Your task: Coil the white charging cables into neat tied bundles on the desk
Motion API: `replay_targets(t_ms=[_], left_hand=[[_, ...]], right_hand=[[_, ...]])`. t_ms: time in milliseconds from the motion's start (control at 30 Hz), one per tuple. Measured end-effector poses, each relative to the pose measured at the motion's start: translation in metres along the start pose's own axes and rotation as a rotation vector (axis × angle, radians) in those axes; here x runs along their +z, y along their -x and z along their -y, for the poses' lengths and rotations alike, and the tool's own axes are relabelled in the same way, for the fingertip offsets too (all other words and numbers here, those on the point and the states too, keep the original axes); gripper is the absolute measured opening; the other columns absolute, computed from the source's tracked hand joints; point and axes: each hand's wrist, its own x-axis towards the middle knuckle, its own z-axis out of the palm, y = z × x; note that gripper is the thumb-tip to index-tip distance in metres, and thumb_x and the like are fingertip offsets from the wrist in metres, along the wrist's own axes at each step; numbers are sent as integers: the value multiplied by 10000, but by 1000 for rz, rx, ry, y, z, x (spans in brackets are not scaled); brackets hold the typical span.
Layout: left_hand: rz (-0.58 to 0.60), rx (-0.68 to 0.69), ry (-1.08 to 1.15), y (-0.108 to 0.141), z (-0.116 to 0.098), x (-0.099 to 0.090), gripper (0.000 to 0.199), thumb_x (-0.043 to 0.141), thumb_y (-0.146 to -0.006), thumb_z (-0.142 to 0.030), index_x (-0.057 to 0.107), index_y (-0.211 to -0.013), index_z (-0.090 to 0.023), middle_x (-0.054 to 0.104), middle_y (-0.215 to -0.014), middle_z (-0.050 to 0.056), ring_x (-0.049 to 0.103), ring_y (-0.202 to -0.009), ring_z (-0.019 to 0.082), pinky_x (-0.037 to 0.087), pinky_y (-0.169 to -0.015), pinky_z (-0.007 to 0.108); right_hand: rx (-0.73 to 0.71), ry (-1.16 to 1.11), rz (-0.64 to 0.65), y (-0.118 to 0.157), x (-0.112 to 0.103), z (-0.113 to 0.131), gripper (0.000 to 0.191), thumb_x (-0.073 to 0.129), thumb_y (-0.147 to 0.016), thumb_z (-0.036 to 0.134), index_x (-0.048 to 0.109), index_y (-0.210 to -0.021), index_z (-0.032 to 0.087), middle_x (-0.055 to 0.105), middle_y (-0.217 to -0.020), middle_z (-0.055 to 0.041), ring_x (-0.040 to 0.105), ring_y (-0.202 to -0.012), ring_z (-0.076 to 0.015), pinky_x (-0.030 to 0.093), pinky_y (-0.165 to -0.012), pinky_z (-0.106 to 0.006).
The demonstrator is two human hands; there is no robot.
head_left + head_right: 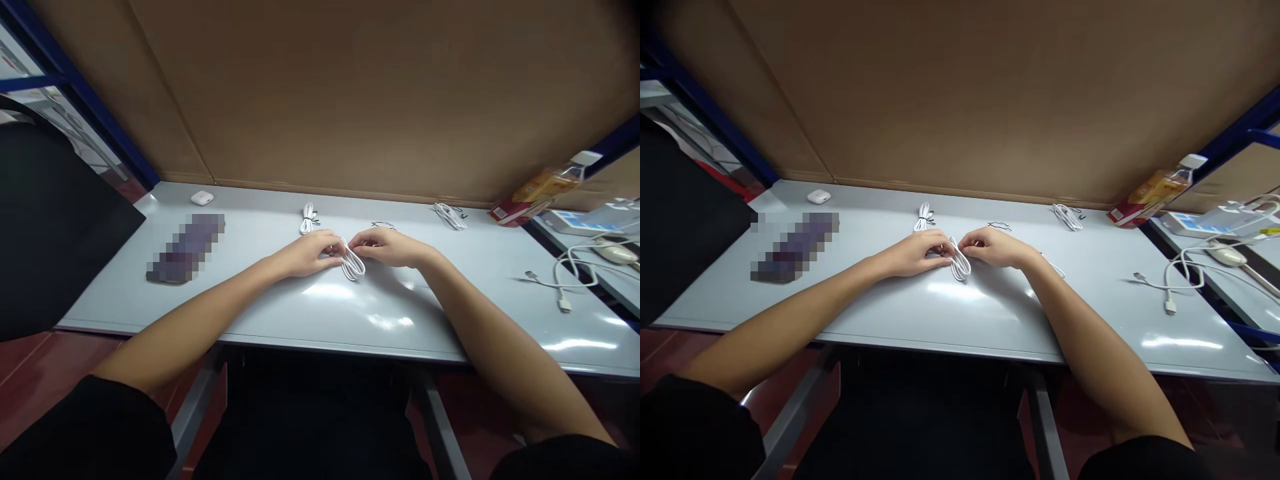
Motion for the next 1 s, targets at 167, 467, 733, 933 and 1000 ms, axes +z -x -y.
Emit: replay_targets(t_ms=[167,467,733,933,1000], left_hand=[[5,34,-30,0,1,-1,228,642,-982,-311,755,-1169,-245,718,-1081,63,656,-988,218,490,-884,350],[15,61,-31,-1,5,-1,251,639,-985,-328,781,-1187,-279,730,-1086,65,666,-970,218,493,-871,335],[37,78,-37,2,7,-4,275,607,-1010,-340,775,-1226,-303,699,-1128,67,658,-1036,224,489,-923,345],[44,65,-51,3,6,-3,279,603,-1017,-345,767,-1239,-309,675,-1121,67,638,-1059,229,487,-926,345],[44,66,-47,3,5,-3,269,600,-1020,-340,777,-1217,-296,669,-1130,73,636,-1057,227,492,-925,342]], right_hand=[[91,-240,15,-1,4,-4,176,705,-851,340,757,-990,245,774,-939,-28,648,-744,-172,477,-648,-286],[98,-338,-25,-1,9,-2,181,766,-818,300,716,-975,224,772,-967,-54,693,-811,-189,537,-704,-297],[140,-321,-57,-1,8,-7,285,800,-820,360,713,-1065,242,783,-995,-65,716,-812,-197,540,-702,-302],[97,-254,-29,-3,8,-9,190,667,-925,387,761,-993,237,767,-979,-56,694,-825,-188,531,-726,-294],[94,-221,-46,-4,10,-6,246,608,-963,408,764,-937,219,753,-905,-56,682,-799,-189,523,-708,-291]])
